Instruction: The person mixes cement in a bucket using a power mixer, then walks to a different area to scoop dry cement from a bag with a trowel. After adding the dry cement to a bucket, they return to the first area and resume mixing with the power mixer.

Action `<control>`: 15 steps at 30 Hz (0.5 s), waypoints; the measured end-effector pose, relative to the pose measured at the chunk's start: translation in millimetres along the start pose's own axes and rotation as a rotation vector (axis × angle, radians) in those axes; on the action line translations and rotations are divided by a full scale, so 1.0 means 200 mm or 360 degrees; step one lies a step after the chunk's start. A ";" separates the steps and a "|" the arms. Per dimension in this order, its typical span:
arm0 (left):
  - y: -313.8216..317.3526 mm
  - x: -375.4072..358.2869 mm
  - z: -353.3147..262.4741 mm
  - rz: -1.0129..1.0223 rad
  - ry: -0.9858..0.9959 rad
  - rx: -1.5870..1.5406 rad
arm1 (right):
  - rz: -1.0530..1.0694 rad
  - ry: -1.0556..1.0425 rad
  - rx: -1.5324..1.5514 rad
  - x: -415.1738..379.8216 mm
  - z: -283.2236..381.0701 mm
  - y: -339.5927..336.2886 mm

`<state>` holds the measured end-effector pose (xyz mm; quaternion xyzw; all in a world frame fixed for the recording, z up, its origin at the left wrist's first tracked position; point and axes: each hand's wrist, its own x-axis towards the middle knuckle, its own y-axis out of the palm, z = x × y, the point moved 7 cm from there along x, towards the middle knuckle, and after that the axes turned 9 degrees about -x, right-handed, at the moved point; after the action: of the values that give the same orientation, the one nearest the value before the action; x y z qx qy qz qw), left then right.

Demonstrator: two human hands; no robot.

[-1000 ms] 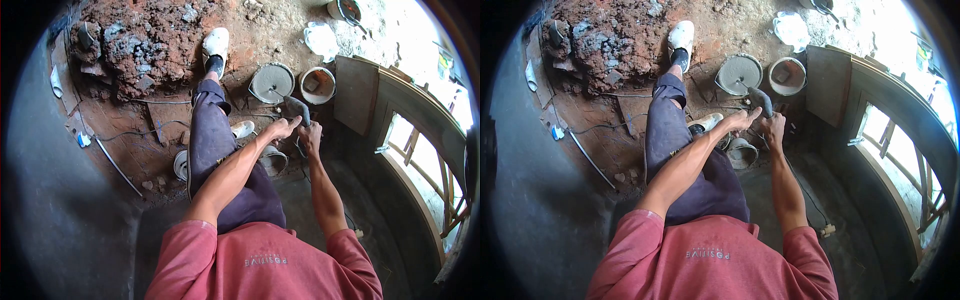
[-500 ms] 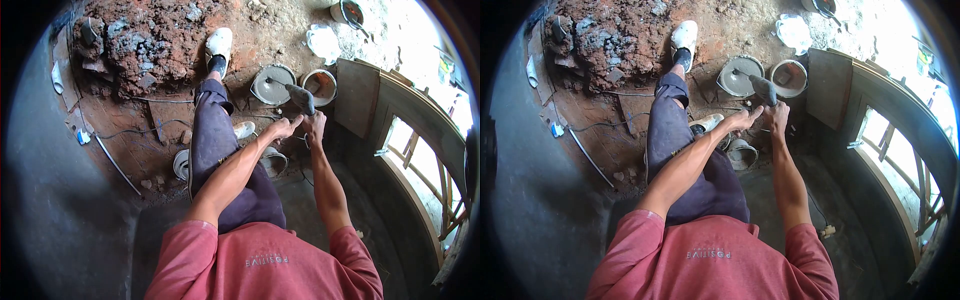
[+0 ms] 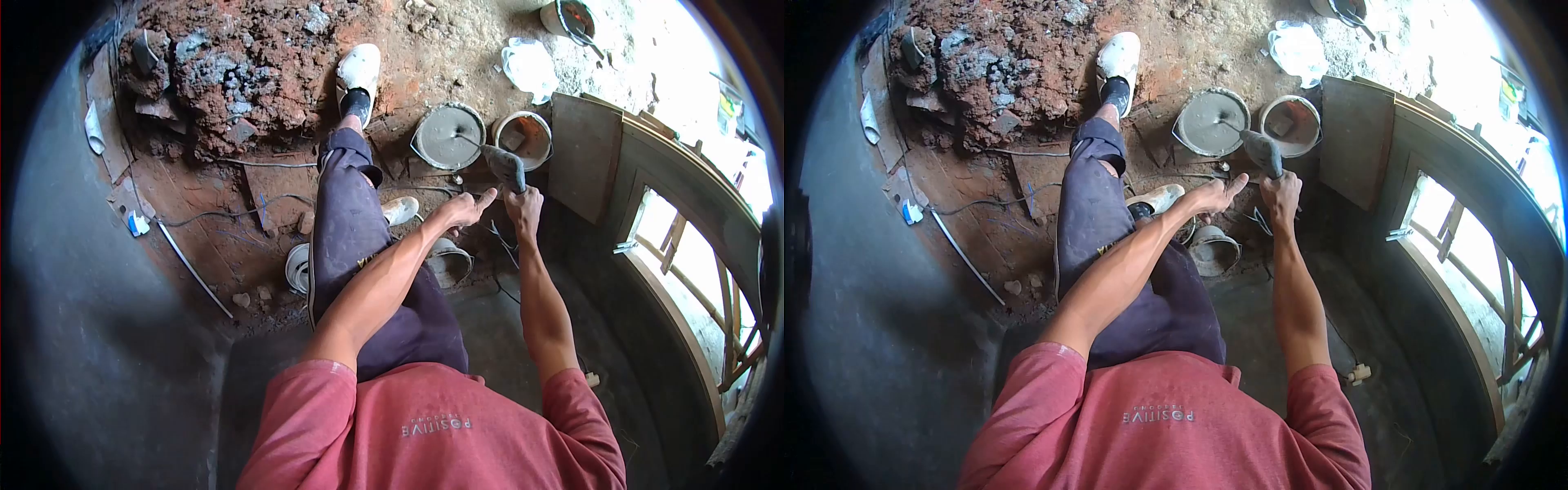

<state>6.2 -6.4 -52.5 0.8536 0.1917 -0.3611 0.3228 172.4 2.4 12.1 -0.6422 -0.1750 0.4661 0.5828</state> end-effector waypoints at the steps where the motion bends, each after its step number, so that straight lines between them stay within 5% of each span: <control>1: 0.00 -0.01 -0.01 0.0001 0.0006 0.0008 | 0.0021 0.0025 -0.0021 -0.02 -0.01 0.01; 6: 0.05 0.12 0.06 0.0038 0.0417 0.0143 | 0.0038 0.0024 0.0010 -0.10 -0.04 0.06; 8: 0.02 0.03 0.03 0.0042 -0.0057 -0.0011 | 0.0071 0.0044 0.0056 -0.13 -0.04 0.08; 15: 0.00 -0.02 -0.03 0.0028 -0.0054 0.0027 | 0.0230 0.0086 0.0081 -0.15 0.02 0.12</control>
<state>6.5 -3.3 -45.2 0.8517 0.1755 -0.3743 0.3219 146.6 -23.6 2.3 -0.6506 -0.1004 0.4937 0.5682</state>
